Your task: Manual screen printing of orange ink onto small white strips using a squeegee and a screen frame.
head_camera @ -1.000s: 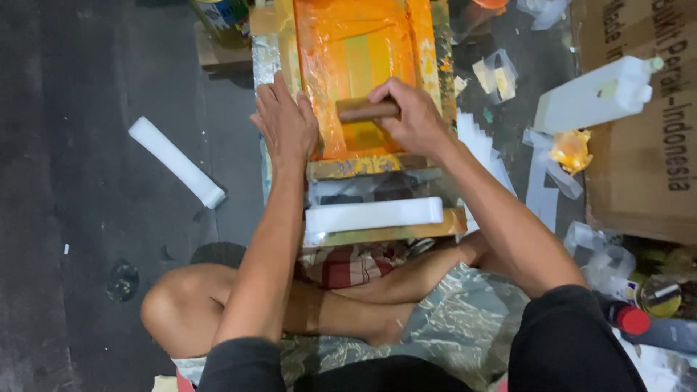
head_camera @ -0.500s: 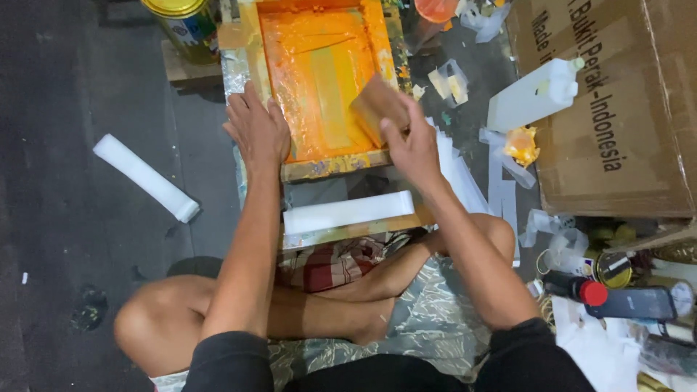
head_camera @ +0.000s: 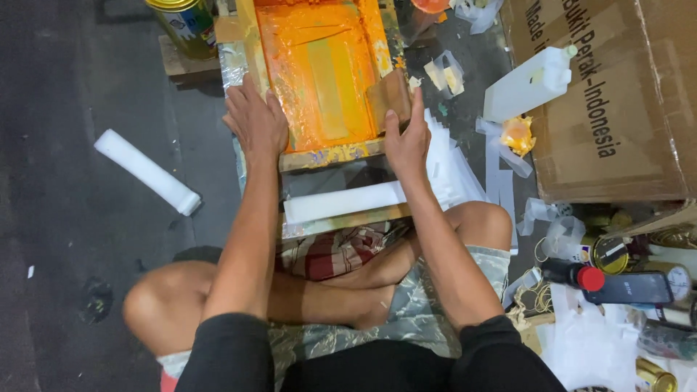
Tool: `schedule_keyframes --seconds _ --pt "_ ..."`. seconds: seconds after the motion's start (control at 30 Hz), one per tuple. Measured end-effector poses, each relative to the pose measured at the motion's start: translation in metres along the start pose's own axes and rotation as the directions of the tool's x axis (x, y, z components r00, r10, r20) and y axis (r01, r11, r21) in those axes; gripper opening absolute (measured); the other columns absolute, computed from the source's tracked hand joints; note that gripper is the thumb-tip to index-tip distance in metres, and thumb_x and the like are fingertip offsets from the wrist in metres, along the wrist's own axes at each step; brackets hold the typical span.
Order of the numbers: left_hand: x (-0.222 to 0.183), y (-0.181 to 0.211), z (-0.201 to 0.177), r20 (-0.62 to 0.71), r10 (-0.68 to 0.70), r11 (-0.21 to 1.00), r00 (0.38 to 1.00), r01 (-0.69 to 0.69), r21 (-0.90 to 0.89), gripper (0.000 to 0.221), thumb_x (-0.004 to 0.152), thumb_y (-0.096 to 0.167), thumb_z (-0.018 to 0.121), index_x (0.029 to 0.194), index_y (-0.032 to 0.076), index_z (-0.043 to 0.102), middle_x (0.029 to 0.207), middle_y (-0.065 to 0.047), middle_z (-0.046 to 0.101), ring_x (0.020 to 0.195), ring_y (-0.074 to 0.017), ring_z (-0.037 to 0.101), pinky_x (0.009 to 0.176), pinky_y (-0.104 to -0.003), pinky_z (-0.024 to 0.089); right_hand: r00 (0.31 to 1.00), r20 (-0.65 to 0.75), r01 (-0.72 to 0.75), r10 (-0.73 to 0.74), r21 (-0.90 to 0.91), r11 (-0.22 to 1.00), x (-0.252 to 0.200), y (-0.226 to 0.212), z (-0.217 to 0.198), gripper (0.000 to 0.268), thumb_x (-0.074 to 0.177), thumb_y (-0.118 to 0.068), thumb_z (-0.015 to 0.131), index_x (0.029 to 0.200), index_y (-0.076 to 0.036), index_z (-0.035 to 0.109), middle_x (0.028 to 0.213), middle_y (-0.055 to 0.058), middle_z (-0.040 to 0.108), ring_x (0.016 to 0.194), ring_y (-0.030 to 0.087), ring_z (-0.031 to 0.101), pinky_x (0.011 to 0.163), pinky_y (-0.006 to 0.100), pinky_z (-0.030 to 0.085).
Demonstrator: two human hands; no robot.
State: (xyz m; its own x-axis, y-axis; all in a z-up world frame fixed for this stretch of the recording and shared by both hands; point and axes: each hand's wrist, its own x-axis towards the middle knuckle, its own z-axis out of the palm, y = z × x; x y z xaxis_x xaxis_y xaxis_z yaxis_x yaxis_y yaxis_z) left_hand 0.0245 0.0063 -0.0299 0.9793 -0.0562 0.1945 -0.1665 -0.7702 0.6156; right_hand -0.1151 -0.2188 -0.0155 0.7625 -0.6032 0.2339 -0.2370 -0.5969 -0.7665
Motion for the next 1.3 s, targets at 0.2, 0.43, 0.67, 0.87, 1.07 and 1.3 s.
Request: schedule_keyframes --seconds 0.2,0.43,0.67,0.87,1.07,1.3 --pt "-0.013 -0.017 -0.008 0.067 0.024 0.997 0.997 -0.019 -0.07 0.049 0.107 0.037 0.042 0.143 0.005 0.05 0.122 -0.014 0.048 0.115 -0.035 0.049 0.092 -0.045 0.036 0.997 0.056 -0.052 0.048 0.063 0.997 -0.036 -0.018 -0.036 0.069 0.107 -0.028 0.062 0.16 -0.002 0.027 0.145 0.032 0.053 0.14 0.047 0.046 0.115 0.058 0.036" --pt "-0.088 -0.019 -0.058 0.062 0.179 0.958 0.982 -0.16 -0.238 0.047 0.108 0.028 0.045 0.132 -0.01 0.06 0.141 -0.027 0.049 0.135 -0.047 0.044 0.115 -0.049 0.033 0.989 0.128 -0.09 0.079 0.087 0.992 -0.057 -0.037 -0.064 0.066 0.101 -0.016 0.063 0.157 -0.002 0.032 0.144 0.034 0.054 0.138 0.046 0.05 0.111 0.061 0.042" --pt "-0.116 -0.043 -0.057 0.077 0.31 0.94 0.947 -0.294 -0.172 0.063 0.095 0.041 0.075 0.133 -0.009 0.063 0.147 -0.024 0.05 0.143 -0.047 0.037 0.122 -0.053 0.028 0.993 0.122 -0.007 0.006 0.004 1.0 -0.071 -0.037 -0.081 0.054 0.101 -0.016 0.06 0.151 -0.007 0.044 0.135 0.021 0.059 0.134 0.045 0.047 0.109 0.061 0.037" --pt "-0.109 -0.043 -0.056 -0.011 0.318 0.939 0.948 -0.317 -0.137 0.049 0.095 0.033 0.075 0.129 -0.001 0.068 0.141 -0.019 0.053 0.137 -0.0469 0.043 0.114 -0.058 0.035 0.97 0.062 0.24 -0.237 -0.058 0.969 -0.092 -0.033 -0.08 0.03 0.098 -0.012 0.064 0.128 -0.014 0.067 0.108 0.005 0.063 0.112 0.035 0.055 0.095 0.053 0.041" --pt "-0.096 -0.003 -0.082 -0.153 0.222 0.957 0.963 -0.245 -0.153 0.046 0.103 0.049 0.061 0.133 0.015 0.066 0.126 -0.002 0.059 0.12 -0.0303 0.055 0.103 -0.054 0.04 0.918 0.123 0.393 -0.378 -0.135 0.91 -0.095 -0.029 -0.053 0.016 0.092 -0.02 0.07 0.106 -0.024 0.077 0.091 -0.004 0.069 0.093 0.025 0.062 0.083 0.041 0.046" --pt "-0.067 0.013 -0.096 -0.224 0.175 0.941 0.959 -0.229 -0.248 0.043 0.103 0.052 0.062 0.134 0.022 0.062 0.108 0.005 0.067 0.106 -0.0194 0.062 0.097 -0.047 0.043 0.873 0.398 0.397 -0.281 -0.248 0.883 -0.081 -0.034 -0.008 0.026 0.094 -0.023 0.062 0.117 -0.023 0.075 0.115 -0.001 0.07 0.108 0.028 0.057 0.082 0.046 0.043"
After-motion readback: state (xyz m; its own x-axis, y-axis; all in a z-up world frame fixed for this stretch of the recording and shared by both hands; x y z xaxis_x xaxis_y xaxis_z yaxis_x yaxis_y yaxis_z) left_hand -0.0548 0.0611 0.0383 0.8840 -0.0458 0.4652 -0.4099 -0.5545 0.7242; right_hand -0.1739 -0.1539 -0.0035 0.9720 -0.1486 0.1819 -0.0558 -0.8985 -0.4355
